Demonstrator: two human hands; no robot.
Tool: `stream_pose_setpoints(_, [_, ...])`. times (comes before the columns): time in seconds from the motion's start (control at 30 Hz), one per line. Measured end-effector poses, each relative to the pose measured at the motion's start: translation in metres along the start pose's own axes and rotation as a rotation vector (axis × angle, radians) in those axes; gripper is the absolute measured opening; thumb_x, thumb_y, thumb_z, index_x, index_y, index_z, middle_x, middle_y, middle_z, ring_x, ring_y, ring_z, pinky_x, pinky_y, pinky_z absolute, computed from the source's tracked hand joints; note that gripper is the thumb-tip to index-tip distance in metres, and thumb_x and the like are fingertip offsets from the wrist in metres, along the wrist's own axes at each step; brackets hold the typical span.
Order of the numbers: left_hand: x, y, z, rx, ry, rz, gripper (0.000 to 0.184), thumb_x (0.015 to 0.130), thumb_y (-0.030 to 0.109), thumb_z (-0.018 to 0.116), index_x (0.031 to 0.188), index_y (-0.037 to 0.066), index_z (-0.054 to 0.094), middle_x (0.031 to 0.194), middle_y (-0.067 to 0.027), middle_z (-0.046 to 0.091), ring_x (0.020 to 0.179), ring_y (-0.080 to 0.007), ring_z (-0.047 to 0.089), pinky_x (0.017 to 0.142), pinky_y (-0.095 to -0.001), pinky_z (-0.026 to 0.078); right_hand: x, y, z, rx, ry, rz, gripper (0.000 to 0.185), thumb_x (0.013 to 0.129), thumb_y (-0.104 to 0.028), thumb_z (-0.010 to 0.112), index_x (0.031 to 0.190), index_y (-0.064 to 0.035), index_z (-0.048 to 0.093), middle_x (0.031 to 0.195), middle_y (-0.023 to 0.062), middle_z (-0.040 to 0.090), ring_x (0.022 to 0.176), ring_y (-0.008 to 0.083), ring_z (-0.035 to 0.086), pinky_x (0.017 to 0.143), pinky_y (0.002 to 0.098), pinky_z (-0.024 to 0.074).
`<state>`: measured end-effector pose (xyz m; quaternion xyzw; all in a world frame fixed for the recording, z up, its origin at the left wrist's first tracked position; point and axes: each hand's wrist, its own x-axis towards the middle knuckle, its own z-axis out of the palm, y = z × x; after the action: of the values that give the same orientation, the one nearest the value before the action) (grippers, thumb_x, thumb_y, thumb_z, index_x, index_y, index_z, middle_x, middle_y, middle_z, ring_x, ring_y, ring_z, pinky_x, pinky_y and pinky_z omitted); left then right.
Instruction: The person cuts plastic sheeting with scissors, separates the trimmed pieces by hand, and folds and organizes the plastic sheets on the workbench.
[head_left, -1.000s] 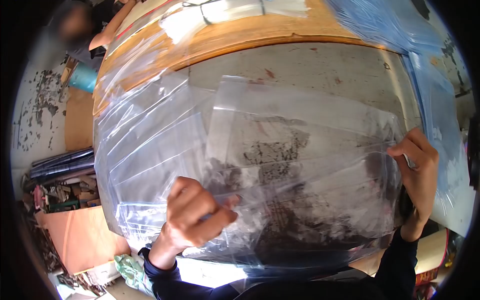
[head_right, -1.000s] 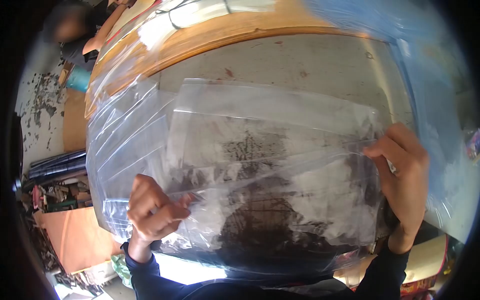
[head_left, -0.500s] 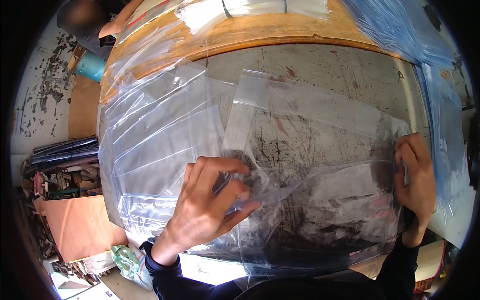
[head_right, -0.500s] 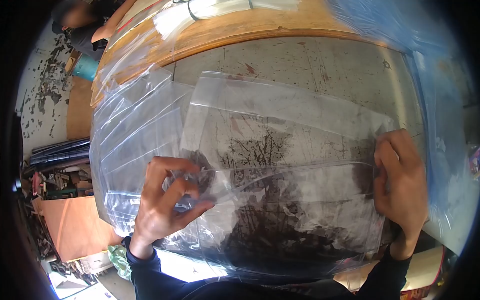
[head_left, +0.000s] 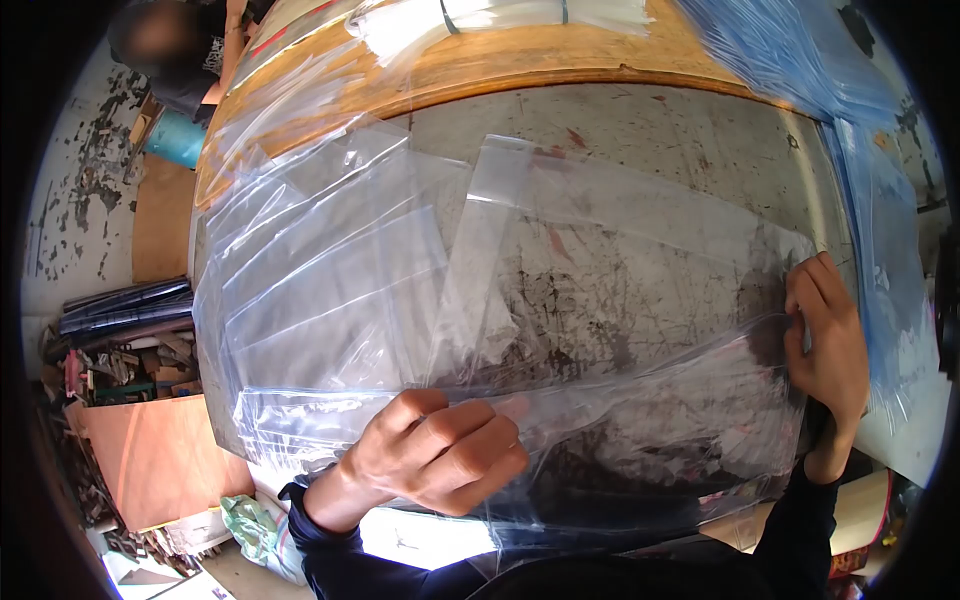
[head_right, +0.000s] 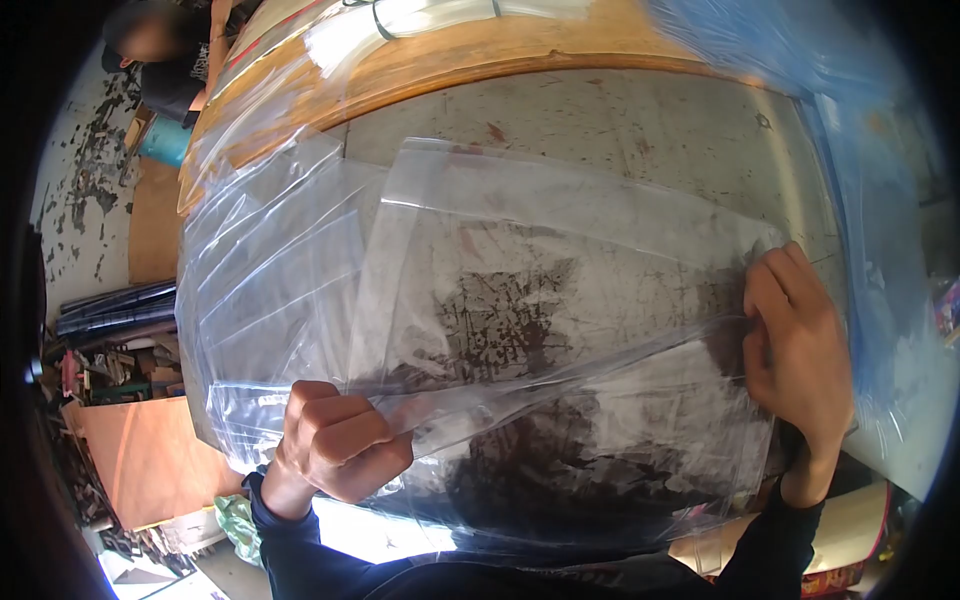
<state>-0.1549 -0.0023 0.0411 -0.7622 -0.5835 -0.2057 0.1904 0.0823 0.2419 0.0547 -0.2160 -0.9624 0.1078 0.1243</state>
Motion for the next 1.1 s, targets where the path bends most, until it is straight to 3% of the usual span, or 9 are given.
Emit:
stream_pose_setpoints(0.3, [-0.003,-0.011,0.005,-0.154,0.065,-0.041,0.021,0.063,0.016,0.075,0.059,0.015,0.054,0.091,0.0014,0.052,0.081,-0.0126,0.051,0.064,-0.0259,0.041,0.0,0.002,-0.003,0.017,-0.036,-0.042,0.024,0.053,0.012,0.047,0.073,0.0003,0.041,0.076,0.0157,0.04,0.075,0.0363,0.043,0.062,0.0429,0.0365])
stream_pose_setpoints(0.4, [0.008,-0.015,-0.004,-0.22,-0.089,-0.296,0.024,0.061,0.013,0.08,0.062,0.007,0.056,0.1,-0.0101,0.053,0.087,-0.0193,0.054,0.065,-0.0315,0.047,0.003,-0.002,-0.003,-0.032,-0.037,-0.071,0.024,0.053,0.009,0.05,0.073,0.0002,0.041,0.076,0.0158,0.041,0.077,0.0362,0.044,0.063,0.0435,0.0378])
stream_pose_setpoints(0.57, [0.017,-0.023,-0.014,-0.567,-0.131,-0.413,0.022,0.061,0.005,0.079,0.066,0.005,0.058,0.11,-0.0152,0.056,0.092,-0.0243,0.062,0.065,-0.0324,0.052,0.0,0.002,-0.002,-0.042,-0.025,-0.06,0.021,0.055,0.005,0.053,0.073,-0.0003,0.043,0.076,0.0142,0.045,0.079,0.0344,0.046,0.065,0.0432,0.0401])
stream_pose_setpoints(0.63, [0.015,-0.021,-0.019,-0.634,-0.352,-0.527,0.02,0.062,0.003,0.078,0.069,0.004,0.06,0.099,-0.0124,0.061,0.081,-0.0222,0.065,0.064,-0.0305,0.052,-0.004,0.005,0.001,-0.01,0.049,-0.08,0.022,0.054,0.008,0.05,0.073,-0.0021,0.042,0.073,0.0126,0.044,0.073,0.0342,0.045,0.064,0.0412,0.0382])
stream_pose_setpoints(0.67, [0.012,-0.023,-0.017,-0.602,-0.28,-0.463,0.017,0.064,0.005,0.078,0.071,0.003,0.062,0.084,-0.0098,0.063,0.07,-0.0206,0.064,0.06,-0.0291,0.049,-0.006,0.005,0.002,-0.014,0.073,-0.073,0.022,0.054,0.008,0.05,0.073,-0.0021,0.042,0.073,0.0126,0.044,0.073,0.0342,0.045,0.064,0.0412,0.0382])
stream_pose_setpoints(0.77, [0.004,-0.037,-0.034,-0.579,-0.094,-0.453,0.017,0.066,0.008,0.078,0.07,0.002,0.062,0.076,-0.0087,0.063,0.068,-0.0193,0.061,0.057,-0.0281,0.045,-0.007,0.007,-0.001,0.031,0.189,-0.01,0.017,0.064,0.006,0.054,0.076,-0.0027,0.046,0.076,0.0109,0.049,0.072,0.0316,0.05,0.064,0.039,0.0415])
stream_pose_setpoints(0.83, [0.005,-0.039,-0.061,-0.538,0.079,-0.447,0.017,0.068,0.01,0.076,0.07,0.001,0.062,0.072,-0.0076,0.061,0.065,-0.0174,0.058,0.056,-0.0271,0.042,-0.007,0.01,-0.006,0.165,0.362,0.124,0.011,0.075,-0.005,0.06,0.078,-0.0017,0.049,0.075,0.012,0.054,0.075,0.0311,0.053,0.065,0.0406,0.0431])
stream_pose_setpoints(1.03, [-0.013,-0.035,-0.166,-0.07,0.468,-0.681,0.015,0.081,0.011,0.067,0.084,-0.003,0.064,0.082,-0.0078,0.059,0.079,-0.0172,0.057,0.069,-0.0253,0.045,-0.014,0.009,-0.018,0.218,0.509,0.107,0.014,0.08,-0.011,0.062,0.082,-0.0008,0.052,0.078,0.0133,0.057,0.073,0.0313,0.055,0.065,0.0406,0.0444])
stream_pose_setpoints(1.1, [-0.032,-0.047,-0.222,0.505,0.412,-0.522,0.012,0.085,0.008,0.063,0.09,-0.003,0.065,0.09,-0.0086,0.061,0.082,-0.0205,0.059,0.073,-0.0294,0.048,-0.017,0.009,-0.021,0.215,0.517,0.1,0.014,0.08,-0.011,0.062,0.082,-0.0007,0.052,0.078,0.0135,0.057,0.073,0.0313,0.055,0.064,0.0407,0.0444])
